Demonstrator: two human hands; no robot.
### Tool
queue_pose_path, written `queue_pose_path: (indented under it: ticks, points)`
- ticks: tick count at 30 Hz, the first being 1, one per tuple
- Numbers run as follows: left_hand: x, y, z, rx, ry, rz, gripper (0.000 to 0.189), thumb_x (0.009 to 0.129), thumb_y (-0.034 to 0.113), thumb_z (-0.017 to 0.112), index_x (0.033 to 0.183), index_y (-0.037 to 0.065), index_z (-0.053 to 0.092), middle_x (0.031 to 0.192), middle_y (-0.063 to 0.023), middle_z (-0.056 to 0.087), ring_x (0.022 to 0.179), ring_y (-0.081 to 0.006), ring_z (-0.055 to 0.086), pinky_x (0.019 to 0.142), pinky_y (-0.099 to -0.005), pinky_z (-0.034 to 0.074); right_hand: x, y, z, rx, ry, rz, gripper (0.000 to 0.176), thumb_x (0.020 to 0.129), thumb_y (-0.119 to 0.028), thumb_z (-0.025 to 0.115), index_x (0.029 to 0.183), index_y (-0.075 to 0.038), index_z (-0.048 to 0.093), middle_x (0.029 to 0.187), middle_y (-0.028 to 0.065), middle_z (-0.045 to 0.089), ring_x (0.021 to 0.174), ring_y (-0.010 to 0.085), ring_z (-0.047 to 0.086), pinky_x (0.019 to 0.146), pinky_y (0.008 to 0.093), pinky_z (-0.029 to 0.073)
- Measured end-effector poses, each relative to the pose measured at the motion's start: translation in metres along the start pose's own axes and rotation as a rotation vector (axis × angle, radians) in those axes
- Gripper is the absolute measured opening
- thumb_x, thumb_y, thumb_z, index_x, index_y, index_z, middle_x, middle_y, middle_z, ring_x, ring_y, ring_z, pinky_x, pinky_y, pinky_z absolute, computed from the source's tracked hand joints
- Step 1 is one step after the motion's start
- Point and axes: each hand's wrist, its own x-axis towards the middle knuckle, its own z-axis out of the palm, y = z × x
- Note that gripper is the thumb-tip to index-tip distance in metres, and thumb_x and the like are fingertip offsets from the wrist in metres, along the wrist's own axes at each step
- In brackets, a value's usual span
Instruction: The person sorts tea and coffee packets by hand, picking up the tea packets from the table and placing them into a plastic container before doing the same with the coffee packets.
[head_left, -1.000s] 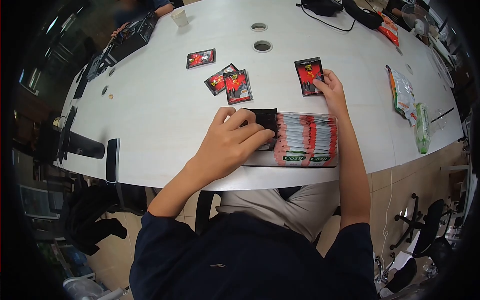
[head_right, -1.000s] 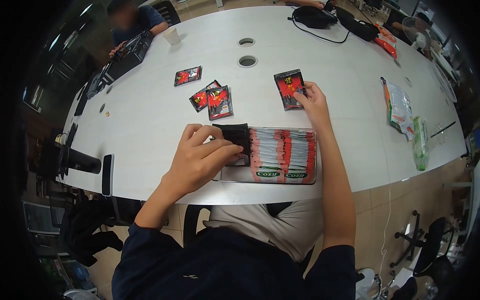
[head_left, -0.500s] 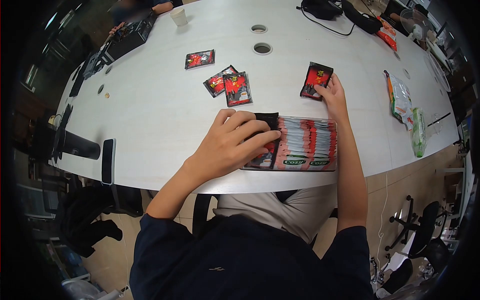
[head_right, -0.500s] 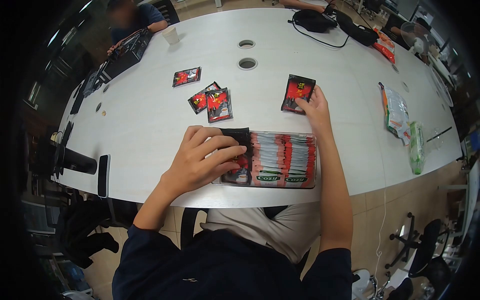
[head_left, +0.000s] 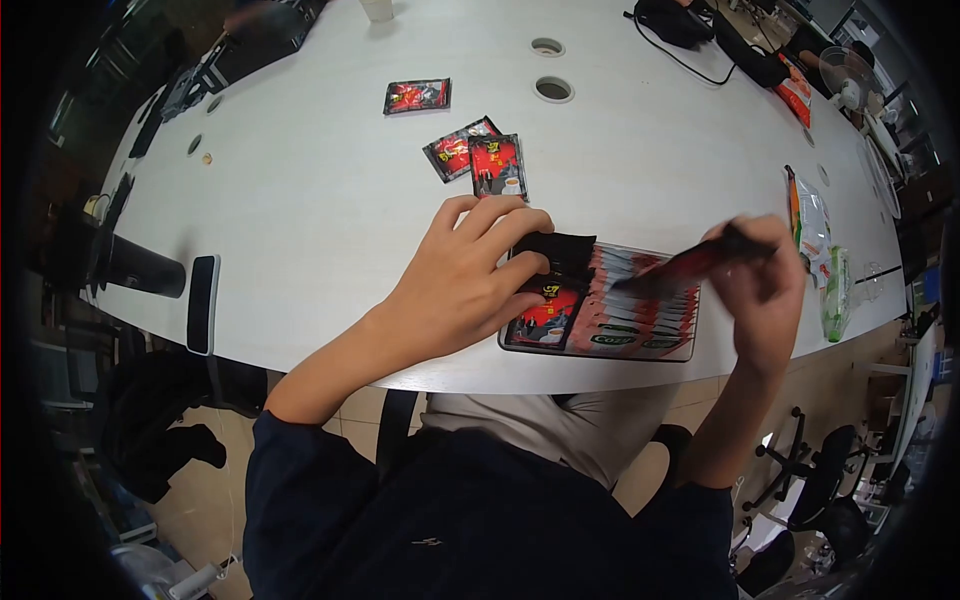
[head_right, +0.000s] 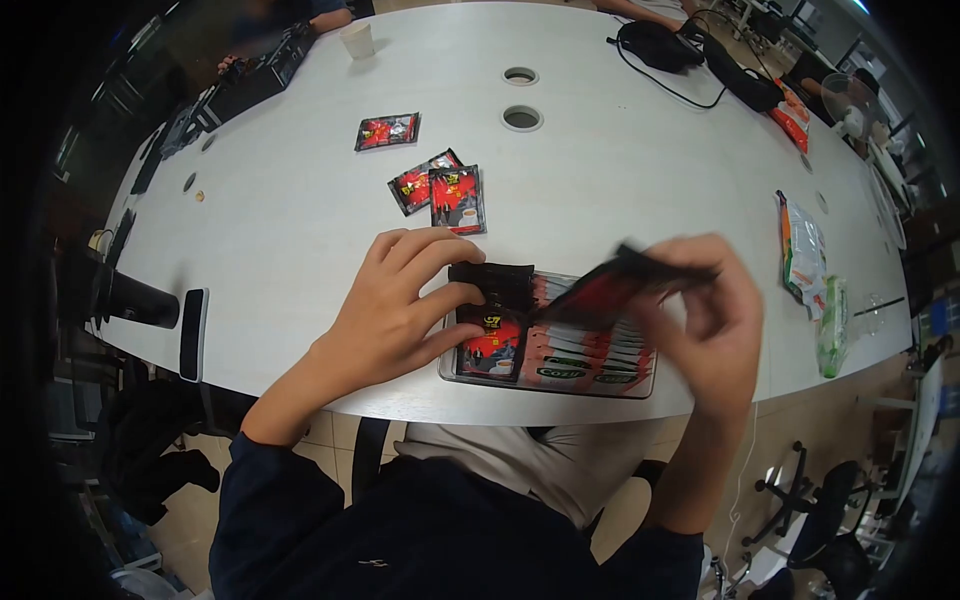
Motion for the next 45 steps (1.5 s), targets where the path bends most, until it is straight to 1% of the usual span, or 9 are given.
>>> queue_pose_path:
  ticks: [4, 13, 16, 18, 22, 25, 31, 34, 45]
  points:
    - [0.001, 0.004, 0.001, -0.056, -0.013, -0.054, 0.027, 0.073, 0.019, 0.083, 0.092, 0.010, 0.067, 0.124, -0.0076, 0.059, 0.121, -0.0298, 0.054, 0.098, -0.0435, 0.040, -0.013, -0.005, 0.034, -0.304, -0.171, -0.017, 0.032, 0.077, 0.009, 0.076, 0.104, 0.001, 0.062, 0.101, 0.0106, 0.070, 0.087, 0.0150, 0.068, 0.075, 0.0285, 0.056]
    - [0.001, -0.006, 0.007, -0.238, 0.069, -0.113, 0.018, 0.077, 0.010, 0.078, 0.087, 0.009, 0.064, 0.124, -0.0089, 0.059, 0.116, -0.0301, 0.057, 0.095, -0.0425, 0.044, -0.020, 0.010, 0.065, -0.419, -0.335, 0.013, 0.023, 0.078, 0.005, 0.077, 0.096, -0.001, 0.062, 0.091, 0.0080, 0.069, 0.081, 0.0223, 0.071, 0.072, 0.0280, 0.057]
    - [0.000, -0.008, 0.007, -0.279, 0.125, -0.121, 0.016, 0.078, 0.010, 0.078, 0.087, 0.008, 0.064, 0.124, -0.0092, 0.060, 0.114, -0.0297, 0.058, 0.093, -0.0415, 0.045, -0.025, 0.013, 0.076, -0.539, -0.402, 0.040, 0.019, 0.078, 0.000, 0.077, 0.090, -0.004, 0.062, 0.086, 0.0040, 0.066, 0.083, 0.0224, 0.068, 0.074, 0.0335, 0.052]
    - [-0.002, -0.009, 0.005, -0.321, 0.123, -0.124, 0.016, 0.079, 0.010, 0.078, 0.088, 0.008, 0.064, 0.124, -0.0089, 0.060, 0.114, -0.0287, 0.058, 0.093, -0.0416, 0.046, -0.025, 0.013, 0.083, -0.938, -0.400, -0.250, 0.018, 0.077, -0.006, 0.076, 0.086, -0.010, 0.061, 0.084, 0.0002, 0.063, 0.088, 0.0216, 0.062, 0.077, 0.0381, 0.042]
    - [-0.004, -0.012, 0.001, -0.405, 0.103, -0.112, 0.018, 0.079, 0.010, 0.079, 0.090, 0.008, 0.065, 0.125, -0.0114, 0.060, 0.115, -0.0295, 0.058, 0.094, -0.0424, 0.046, -0.033, 0.016, 0.089, -1.038, -0.348, -0.236, 0.018, 0.075, -0.010, 0.077, 0.085, -0.013, 0.062, 0.083, -0.0016, 0.061, 0.092, 0.0193, 0.056, 0.079, 0.0386, 0.034]
    - [-0.009, -0.010, -0.013, -0.566, 0.125, -0.164, 0.019, 0.081, 0.019, 0.079, 0.087, 0.008, 0.066, 0.133, -0.0187, 0.056, 0.123, -0.0340, 0.055, 0.101, -0.0449, 0.043, -0.035, 0.017, 0.091, -1.078, -0.290, -0.267, 0.020, 0.073, -0.009, 0.078, 0.084, -0.012, 0.061, 0.083, -0.0017, 0.060, 0.090, 0.0196, 0.056, 0.077, 0.0388, 0.034]
    - [-0.032, 0.005, -0.022, -0.394, -0.301, -0.128, 0.051, 0.081, 0.059, 0.069, 0.095, 0.011, 0.081, 0.160, -0.0334, 0.021, 0.147, -0.0472, 0.026, 0.118, -0.0587, 0.020, -0.039, 0.023, 0.089, -1.105, -0.233, -0.300, 0.022, 0.069, -0.011, 0.079, 0.085, -0.013, 0.062, 0.091, -0.0018, 0.060, 0.096, 0.0194, 0.055, 0.079, 0.0393, 0.034]
    - [-0.038, 0.021, -0.010, -0.244, -0.218, -0.227, 0.057, 0.083, 0.063, 0.065, 0.099, 0.011, 0.081, 0.159, -0.0359, 0.017, 0.150, -0.0467, 0.020, 0.119, -0.0608, 0.016, -0.042, 0.023, 0.091, -1.117, -0.235, -0.284, 0.025, 0.067, -0.013, 0.080, 0.085, -0.013, 0.062, 0.101, -0.0003, 0.058, 0.102, 0.0207, 0.053, 0.082, 0.0408, 0.034]
    - [-0.034, 0.039, 0.015, -0.045, -0.379, -0.254, 0.086, 0.092, 0.076, 0.039, 0.119, 0.002, 0.072, 0.150, -0.0408, 0.029, 0.142, -0.0470, 0.033, 0.112, -0.0712, 0.017, -0.037, 0.029, 0.088, -1.078, -0.262, -0.328, 0.023, 0.070, -0.012, 0.079, 0.084, -0.011, 0.060, 0.132, 0.0085, 0.054, 0.132, 0.0322, 0.045, 0.102, 0.0531, 0.033]
